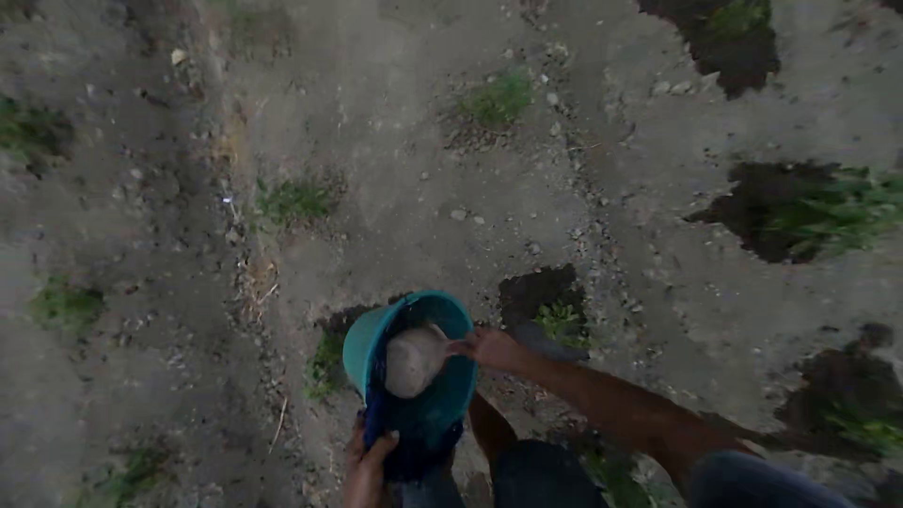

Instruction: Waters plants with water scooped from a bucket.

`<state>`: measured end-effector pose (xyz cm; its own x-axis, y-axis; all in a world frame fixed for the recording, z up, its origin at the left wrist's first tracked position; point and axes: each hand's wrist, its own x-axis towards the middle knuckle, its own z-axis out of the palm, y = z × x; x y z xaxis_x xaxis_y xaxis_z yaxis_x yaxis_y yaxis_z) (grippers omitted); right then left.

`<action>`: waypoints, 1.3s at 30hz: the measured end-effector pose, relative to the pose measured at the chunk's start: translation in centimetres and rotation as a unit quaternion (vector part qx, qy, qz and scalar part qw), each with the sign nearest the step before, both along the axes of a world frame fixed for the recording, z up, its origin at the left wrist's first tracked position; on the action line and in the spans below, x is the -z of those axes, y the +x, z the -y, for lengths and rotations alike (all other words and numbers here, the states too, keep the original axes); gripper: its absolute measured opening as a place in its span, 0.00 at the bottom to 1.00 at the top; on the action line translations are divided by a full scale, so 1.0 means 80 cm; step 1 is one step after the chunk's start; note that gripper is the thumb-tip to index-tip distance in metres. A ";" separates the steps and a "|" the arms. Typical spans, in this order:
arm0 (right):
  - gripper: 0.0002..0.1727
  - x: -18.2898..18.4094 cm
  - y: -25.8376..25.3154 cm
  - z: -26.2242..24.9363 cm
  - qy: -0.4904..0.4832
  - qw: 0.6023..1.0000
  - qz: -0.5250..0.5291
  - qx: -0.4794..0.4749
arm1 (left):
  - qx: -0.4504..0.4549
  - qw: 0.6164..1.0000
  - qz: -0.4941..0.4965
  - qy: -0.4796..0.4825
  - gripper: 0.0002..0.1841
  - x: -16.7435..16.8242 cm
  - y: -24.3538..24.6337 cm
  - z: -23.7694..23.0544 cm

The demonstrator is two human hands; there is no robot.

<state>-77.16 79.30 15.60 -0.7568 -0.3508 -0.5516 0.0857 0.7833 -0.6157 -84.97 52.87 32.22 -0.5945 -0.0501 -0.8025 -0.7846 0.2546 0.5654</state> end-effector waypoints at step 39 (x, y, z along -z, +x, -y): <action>0.11 0.145 -0.309 -0.512 -0.425 0.369 0.151 0.813 | -0.121 0.988 -0.017 -0.098 0.14 0.159 -0.353 -0.342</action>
